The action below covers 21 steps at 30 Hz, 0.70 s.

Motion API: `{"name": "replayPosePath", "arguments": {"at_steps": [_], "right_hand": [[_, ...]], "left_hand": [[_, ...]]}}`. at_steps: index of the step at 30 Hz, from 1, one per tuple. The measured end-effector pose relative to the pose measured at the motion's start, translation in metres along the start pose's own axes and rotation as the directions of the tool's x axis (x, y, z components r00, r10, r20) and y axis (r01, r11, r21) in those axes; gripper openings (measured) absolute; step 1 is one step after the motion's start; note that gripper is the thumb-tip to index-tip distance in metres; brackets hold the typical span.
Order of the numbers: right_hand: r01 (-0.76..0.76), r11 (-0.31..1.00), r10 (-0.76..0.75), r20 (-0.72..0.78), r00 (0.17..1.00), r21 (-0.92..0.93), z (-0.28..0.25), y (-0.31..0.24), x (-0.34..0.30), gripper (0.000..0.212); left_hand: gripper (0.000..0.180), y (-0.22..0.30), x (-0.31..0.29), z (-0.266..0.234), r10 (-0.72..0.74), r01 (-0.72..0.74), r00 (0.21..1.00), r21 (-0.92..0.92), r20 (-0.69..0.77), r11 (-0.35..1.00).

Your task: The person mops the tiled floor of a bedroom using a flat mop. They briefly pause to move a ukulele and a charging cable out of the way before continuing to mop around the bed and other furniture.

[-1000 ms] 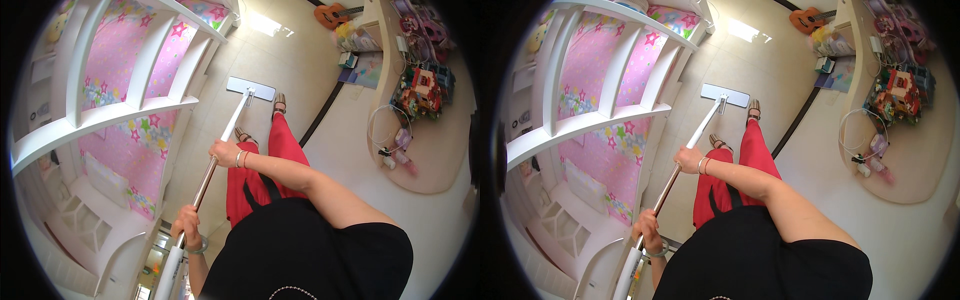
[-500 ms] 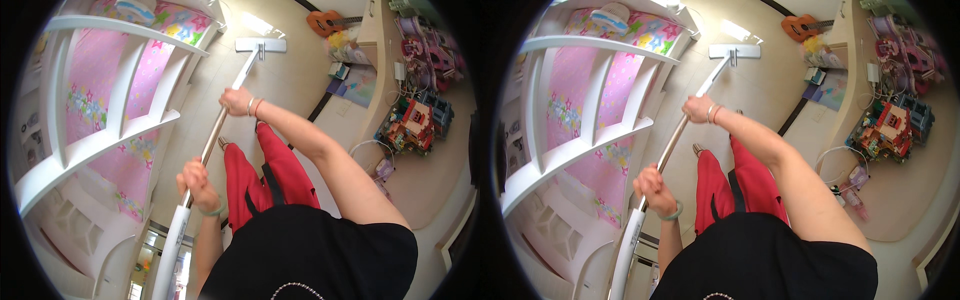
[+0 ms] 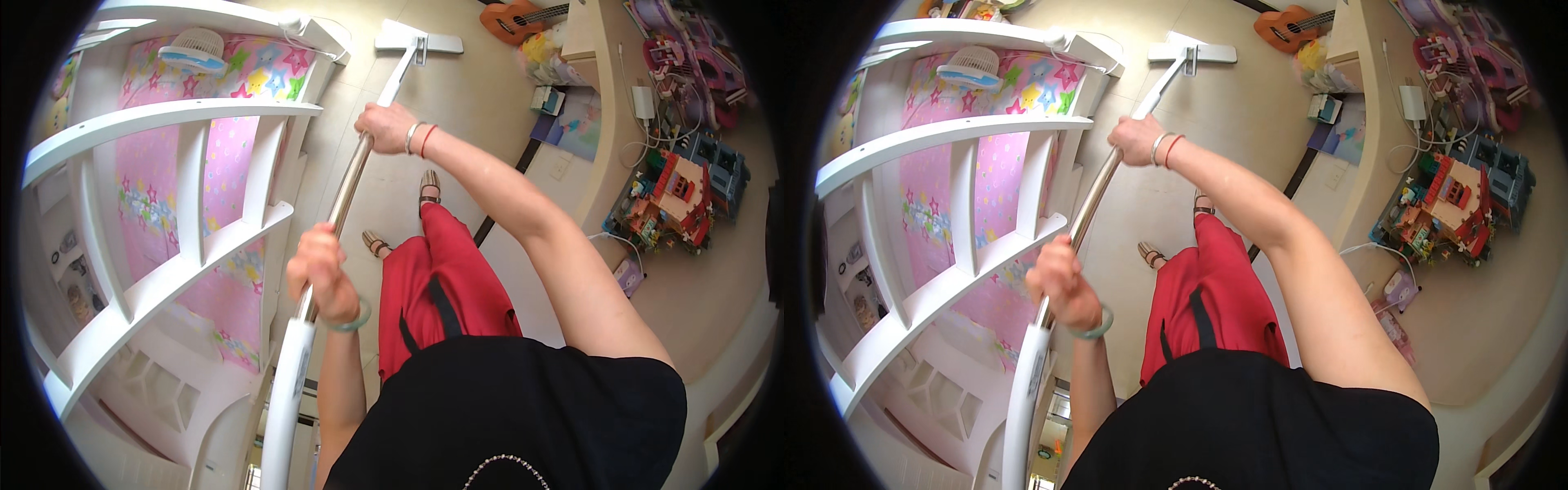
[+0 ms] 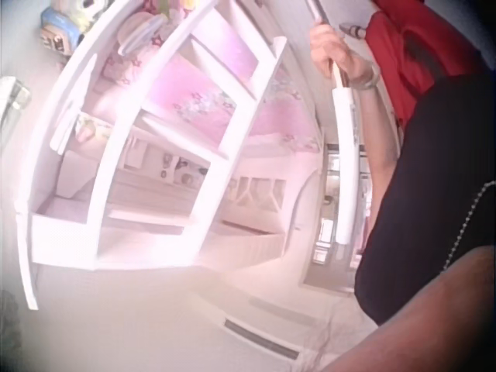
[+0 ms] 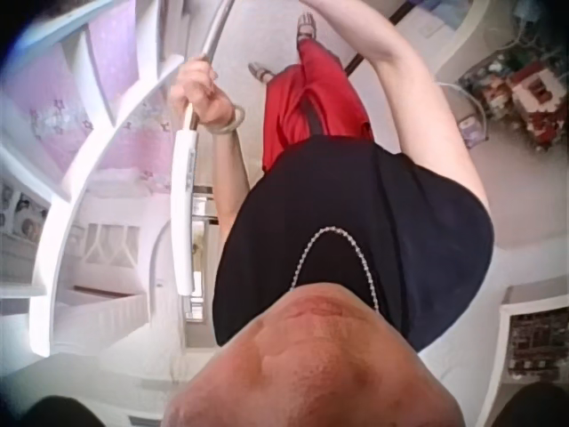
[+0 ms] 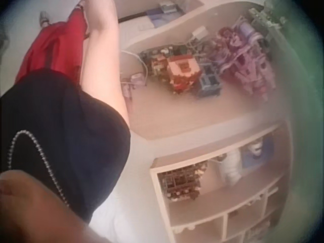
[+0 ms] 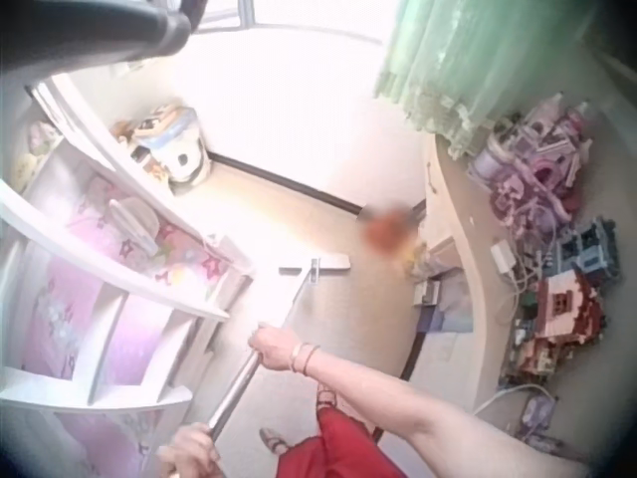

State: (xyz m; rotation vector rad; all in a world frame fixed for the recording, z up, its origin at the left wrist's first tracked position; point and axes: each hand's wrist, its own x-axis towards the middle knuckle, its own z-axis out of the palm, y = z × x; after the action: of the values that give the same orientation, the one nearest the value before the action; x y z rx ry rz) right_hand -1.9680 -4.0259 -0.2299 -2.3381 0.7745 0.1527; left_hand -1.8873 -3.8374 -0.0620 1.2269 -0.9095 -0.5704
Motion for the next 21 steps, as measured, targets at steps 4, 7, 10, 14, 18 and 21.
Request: {"name": "replayPosePath", "arguments": {"at_steps": [4,7,10,14,18,21], "right_hand": [[-0.087,0.995,0.085,-0.029,0.996,-0.052,0.003,0.038,0.003,0.016],[-0.144,0.989,0.145,-0.056,0.988,0.011,0.017,0.033,0.005,0.018],[-0.095,0.993,0.109,-0.206,0.973,0.075,0.05,0.009,-0.01,0.015],[-0.018,0.992,0.061,-0.35,0.935,0.124,0.109,-0.052,-0.039,0.013],[-0.024,0.967,0.104,-0.309,0.945,0.252,0.164,-0.142,-0.07,0.009],[-0.017,0.95,0.094,-0.232,0.968,0.313,0.2,-0.217,-0.091,0.007]], "left_hand": [[0.02,-0.036,-0.001,0.015,-0.016,0.016,0.998,0.0,0.054,1.0],[0.024,-0.029,-0.002,0.01,-0.037,0.03,0.993,0.059,0.112,0.998],[0.024,-0.014,-0.019,-0.015,-0.046,0.037,0.986,0.06,0.158,0.998],[0.023,0.032,-0.052,-0.067,-0.099,0.083,0.977,0.091,0.191,0.992],[0.02,0.083,-0.092,-0.139,-0.172,0.145,0.965,0.144,0.197,0.979],[0.02,0.124,-0.122,-0.196,-0.249,0.215,0.951,0.19,0.182,0.958]]}}
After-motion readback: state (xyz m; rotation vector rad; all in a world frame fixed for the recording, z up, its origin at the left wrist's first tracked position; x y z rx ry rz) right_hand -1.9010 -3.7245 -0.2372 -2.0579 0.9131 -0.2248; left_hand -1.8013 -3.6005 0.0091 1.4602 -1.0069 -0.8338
